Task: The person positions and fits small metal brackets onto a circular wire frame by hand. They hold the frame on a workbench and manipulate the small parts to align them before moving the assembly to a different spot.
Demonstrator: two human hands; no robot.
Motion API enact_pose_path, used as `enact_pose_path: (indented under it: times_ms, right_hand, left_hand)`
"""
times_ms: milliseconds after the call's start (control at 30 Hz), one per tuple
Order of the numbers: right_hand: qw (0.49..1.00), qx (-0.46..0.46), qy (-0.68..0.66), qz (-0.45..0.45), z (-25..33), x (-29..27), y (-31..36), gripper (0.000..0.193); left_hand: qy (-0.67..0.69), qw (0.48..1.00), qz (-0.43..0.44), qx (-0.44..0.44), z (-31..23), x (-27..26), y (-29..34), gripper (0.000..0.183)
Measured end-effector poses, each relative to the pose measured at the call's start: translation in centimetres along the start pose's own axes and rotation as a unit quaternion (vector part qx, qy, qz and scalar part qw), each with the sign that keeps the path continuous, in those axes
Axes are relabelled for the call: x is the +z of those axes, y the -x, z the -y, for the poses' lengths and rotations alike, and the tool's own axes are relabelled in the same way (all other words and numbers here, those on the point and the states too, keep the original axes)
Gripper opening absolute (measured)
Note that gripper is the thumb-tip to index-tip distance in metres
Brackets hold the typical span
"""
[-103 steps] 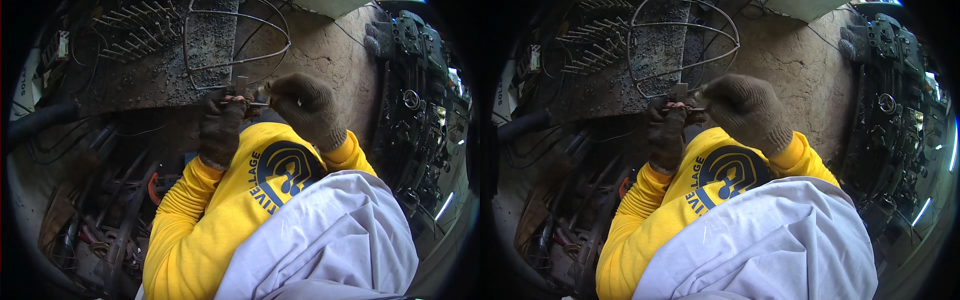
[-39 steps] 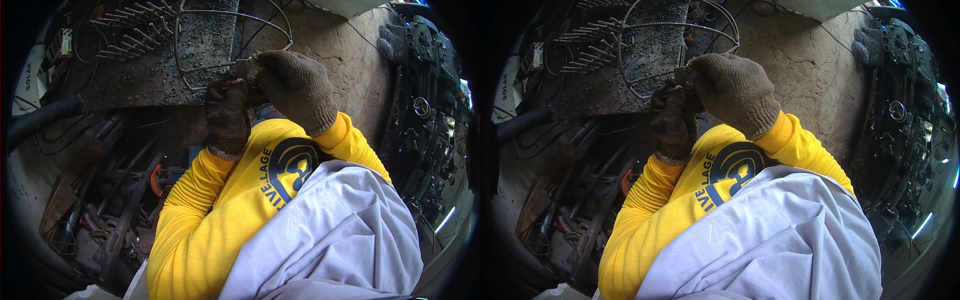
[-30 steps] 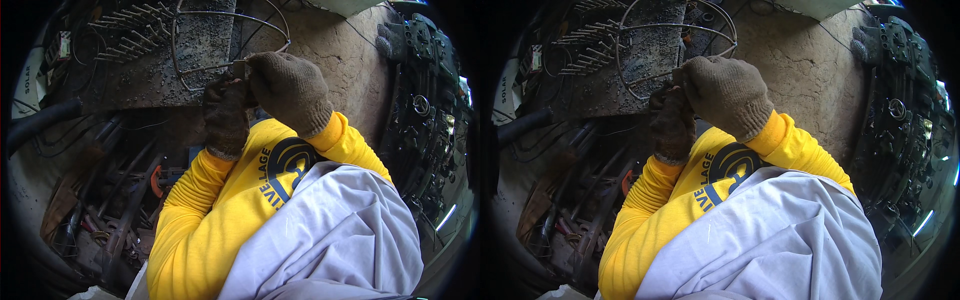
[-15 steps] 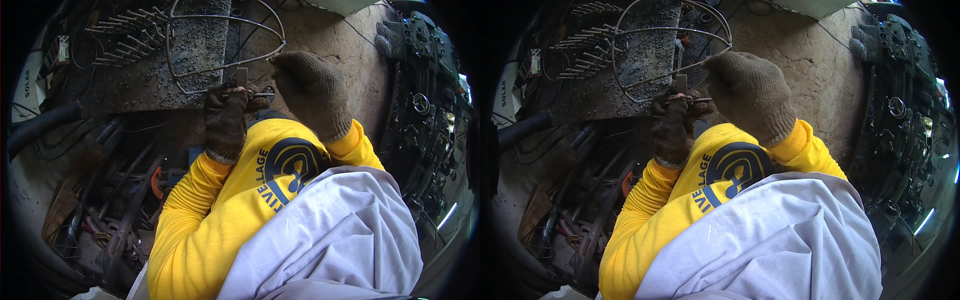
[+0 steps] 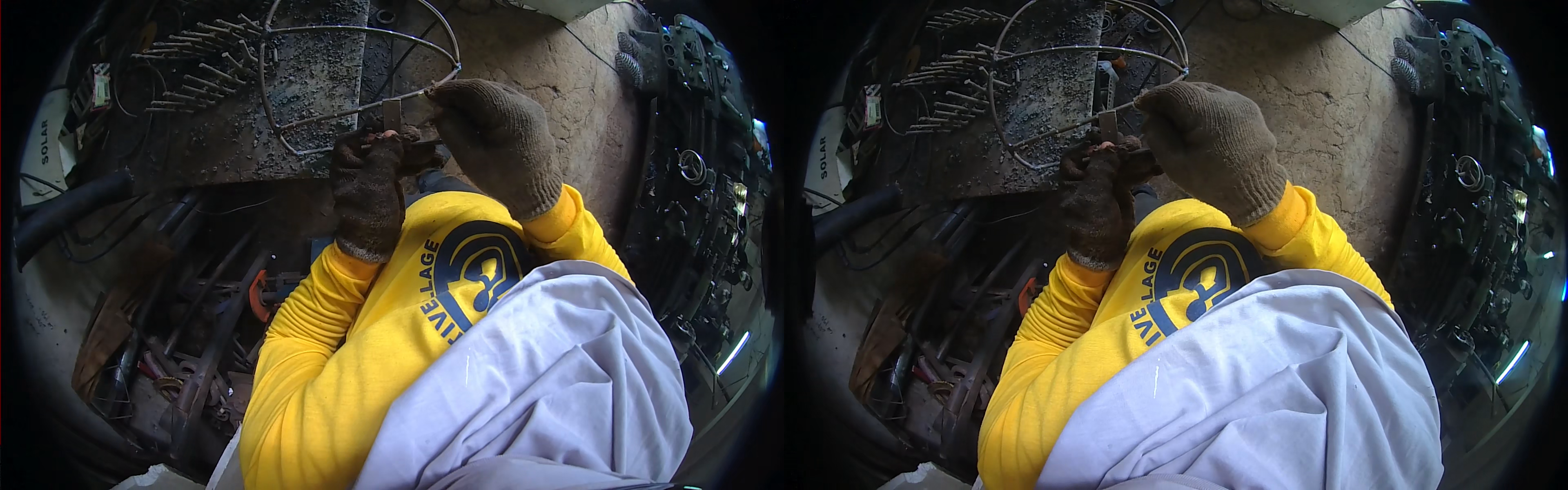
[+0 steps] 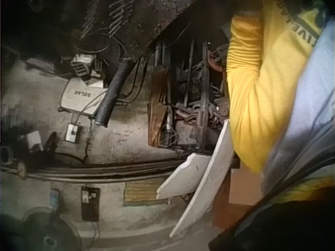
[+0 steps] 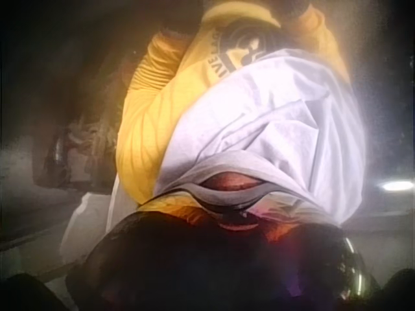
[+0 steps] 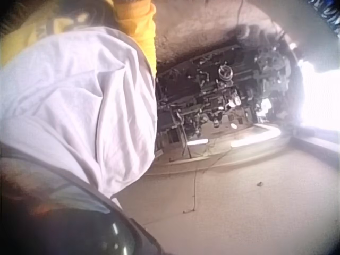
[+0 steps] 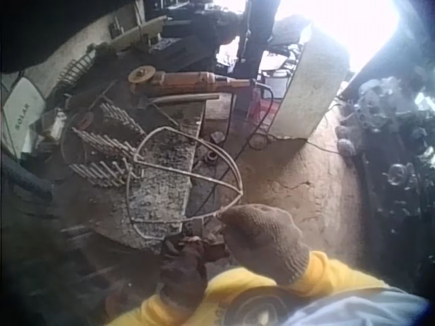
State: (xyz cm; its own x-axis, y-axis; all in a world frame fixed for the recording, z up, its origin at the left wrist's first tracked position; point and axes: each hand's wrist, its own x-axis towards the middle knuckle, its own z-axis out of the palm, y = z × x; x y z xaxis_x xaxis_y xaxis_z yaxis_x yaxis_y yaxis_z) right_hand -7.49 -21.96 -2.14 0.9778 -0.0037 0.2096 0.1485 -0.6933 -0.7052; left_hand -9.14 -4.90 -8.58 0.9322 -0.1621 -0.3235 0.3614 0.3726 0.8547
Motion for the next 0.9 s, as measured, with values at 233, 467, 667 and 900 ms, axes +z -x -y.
enact_pose_path:
  times_ms: [233, 467, 667, 900]
  right_hand:
    - [0.999, 0.011, 0.000, 0.036, 0.4, -0.1, -0.2, 0.020]
    - [1.000, 0.002, -0.003, 0.018, 0.7, 0.4, -0.3, 0.017]
    - [0.998, -0.024, 0.024, 0.048, 1.0, 0.4, -0.7, 0.021]
    - [0.997, -0.045, 0.057, 0.031, 1.5, 1.3, -0.9, 0.013]
  left_hand:
    - [0.089, 0.994, -0.012, -0.058, -1.4, 0.7, 0.1, 0.020]
    - [0.096, 0.993, -0.024, -0.056, -1.0, 0.6, 0.0, 0.019]
    - [-0.125, 0.986, -0.011, 0.106, -0.1, 0.3, 0.3, 0.022]
    - [-0.151, 0.979, -0.044, 0.132, 1.3, 0.1, -0.1, 0.024]
